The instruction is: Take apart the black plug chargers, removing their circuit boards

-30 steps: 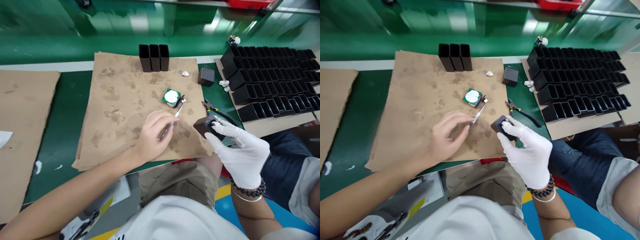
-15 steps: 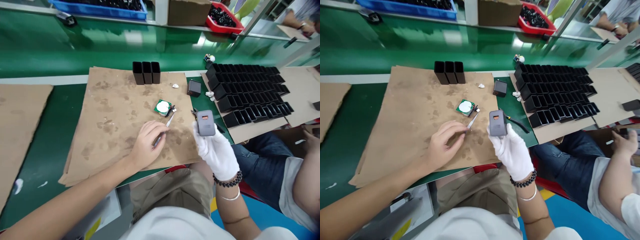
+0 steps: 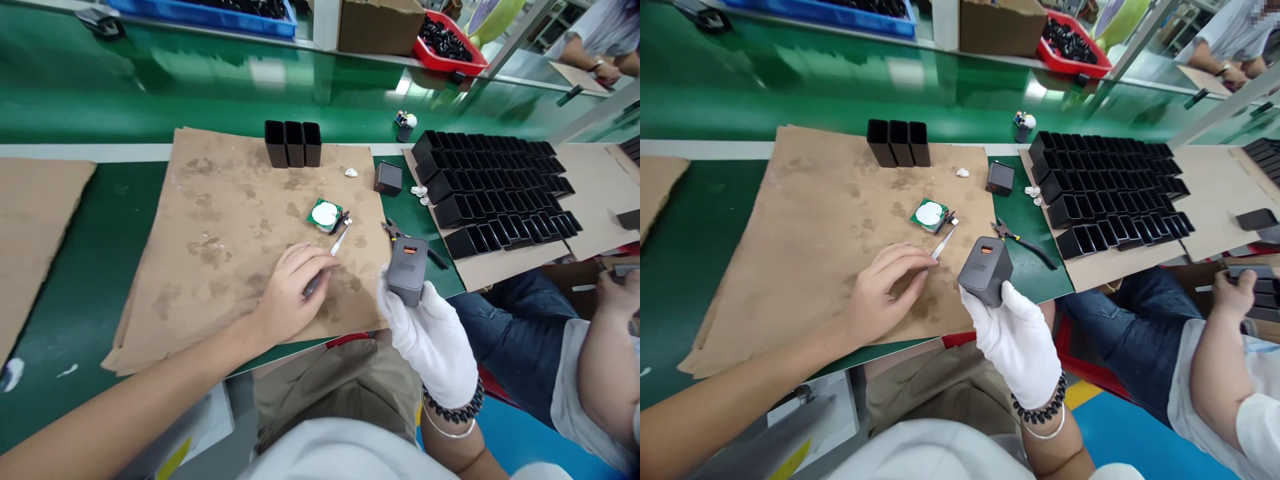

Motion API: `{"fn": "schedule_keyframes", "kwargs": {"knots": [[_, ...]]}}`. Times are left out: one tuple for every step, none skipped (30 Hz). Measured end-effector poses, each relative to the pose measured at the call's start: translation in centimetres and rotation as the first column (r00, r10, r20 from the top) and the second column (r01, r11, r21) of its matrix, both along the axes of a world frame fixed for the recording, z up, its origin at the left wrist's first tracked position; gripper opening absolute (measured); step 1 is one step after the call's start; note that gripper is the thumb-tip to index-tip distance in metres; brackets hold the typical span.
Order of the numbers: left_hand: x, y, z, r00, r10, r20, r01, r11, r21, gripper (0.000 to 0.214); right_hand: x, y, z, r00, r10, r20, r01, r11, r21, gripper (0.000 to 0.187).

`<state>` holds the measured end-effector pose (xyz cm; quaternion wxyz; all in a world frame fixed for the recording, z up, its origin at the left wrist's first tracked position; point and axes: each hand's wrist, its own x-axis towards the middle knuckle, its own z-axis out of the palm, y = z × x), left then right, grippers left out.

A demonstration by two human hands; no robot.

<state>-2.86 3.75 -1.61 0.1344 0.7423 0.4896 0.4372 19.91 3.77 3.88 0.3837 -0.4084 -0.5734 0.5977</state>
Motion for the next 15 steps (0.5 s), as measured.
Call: {"fn": "schedule_keyframes", "kwargs": {"knots": [[0.0,0.0,0.0,1.0,-0.001,-0.004,0.001,1.0,0.005,0.022,0.1,-0.1,0.1,1.0,-0.005,0.019,0.004,1.0,0.015,0.049],[0.0,0.0,0.1,1.0,-0.001,-0.009,0.002,1.0,0.01,0.021,0.2,-0.3,0.2,1.0,-0.004,0.031,0.004,1.0,0.009,0.05],[0.0,0.0,0.1,1.0,-0.002,-0.014,0.002,1.0,0.017,0.021,0.3,-0.5,0.3,0.999,0.002,0.037,-0.001,1.0,-0.013,0.051],[0.0,0.0,0.1,1.0,-0.004,-0.018,0.004,1.0,0.025,0.02,0.4,-0.7,0.3,0.999,0.014,0.038,-0.012,0.999,-0.045,0.052],[0.0,0.0,0.1,1.0,-0.006,-0.022,0.007,0.999,0.032,0.02,0.5,-0.8,0.4,0.999,0.029,0.034,-0.026,0.997,-0.076,0.053],[0.1,0.0,0.1,1.0,-0.009,-0.026,0.01,0.999,0.037,0.02,0.6,-0.8,0.4,0.999,0.045,0.03,-0.042,0.994,-0.101,0.053],[0.1,0.0,0.1,0.999,-0.011,-0.03,0.013,0.999,0.043,0.021,0.7,-0.6,0.4,0.998,0.057,0.028,-0.053,0.992,-0.114,0.053],[0.2,0.0,0.0,0.999,-0.013,-0.036,0.015,0.999,0.048,0.021,0.8,-0.2,0.4,0.997,0.067,0.034,-0.063,0.992,-0.112,0.052],[0.3,0.1,0.0,0.999,-0.013,-0.047,0.016,0.999,0.049,0.022,0.8,0.5,0.5,0.996,0.07,0.049,-0.065,0.993,-0.094,0.051],[0.4,0.1,-0.1,0.998,-0.013,-0.062,0.016,0.999,0.049,0.022,0.7,1.7,0.7,0.996,0.054,0.068,-0.05,0.997,-0.055,0.049],[0.5,0.1,-0.2,0.997,-0.014,-0.077,0.018,0.999,0.047,0.023,0.5,3.3,0.9,0.996,0.025,0.09,-0.025,1.0,-0.003,0.045],[0.6,0.2,-0.3,0.996,-0.019,-0.091,0.024,0.999,0.046,0.023,0.2,5.4,1.3,0.994,-0.022,0.107,0.015,0.998,0.066,0.039],[0.7,0.2,-0.4,0.994,-0.028,-0.101,0.033,0.999,0.043,0.023,-0.4,7.9,1.9,0.99,-0.091,0.107,0.075,0.986,0.152,0.03],[0.8,0.2,-0.4,0.994,-0.037,-0.104,0.042,0.998,0.044,0.024,-1.2,10.8,2.5,0.985,-0.131,0.116,0.105,0.973,0.207,0.016],[0.8,0.2,-0.4,0.994,-0.043,-0.1,0.048,0.998,0.051,0.024,-2.2,13.9,3.2,0.976,-0.163,0.142,0.12,0.956,0.267,0.015]]}}
